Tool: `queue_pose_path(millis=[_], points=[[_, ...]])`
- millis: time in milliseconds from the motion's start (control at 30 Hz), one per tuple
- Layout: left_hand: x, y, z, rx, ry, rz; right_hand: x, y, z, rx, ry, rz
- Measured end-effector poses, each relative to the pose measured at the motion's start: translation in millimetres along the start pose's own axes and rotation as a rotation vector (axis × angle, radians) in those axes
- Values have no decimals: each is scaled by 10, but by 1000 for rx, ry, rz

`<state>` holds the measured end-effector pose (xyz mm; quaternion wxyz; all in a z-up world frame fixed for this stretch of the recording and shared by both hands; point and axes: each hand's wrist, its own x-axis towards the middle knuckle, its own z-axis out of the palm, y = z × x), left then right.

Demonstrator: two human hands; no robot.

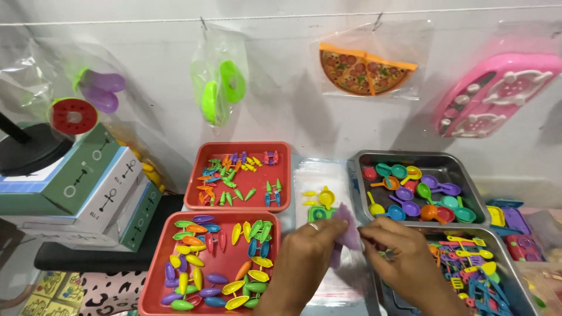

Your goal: Assembling small plastic toy utensils into a plastic holder to create a set.

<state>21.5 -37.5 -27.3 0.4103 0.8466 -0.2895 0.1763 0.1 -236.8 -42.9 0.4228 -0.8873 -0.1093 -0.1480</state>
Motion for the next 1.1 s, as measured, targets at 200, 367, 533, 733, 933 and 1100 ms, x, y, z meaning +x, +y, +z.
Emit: queue_pose_path(millis=[200,367,533,733,933,1100], points=[[37,-13,-61,-123,183,96,-59,-69,85,-48,129,-125],[16,-79,-28,-332,441,-183,-46,-332,105,69,68,-81],[70,-202,-71,-921,385,-574,28,-274,91,-15,162,23],[69,-693,-236,-1705,475,-660,125,-77,69,-126,205,129],[101,-696,-310,-1534,519,-1004,294,-29,308,-460,-224,512],[19,-882,-209,-1473,603,-1201,426,3,341,-342,-55,135]])
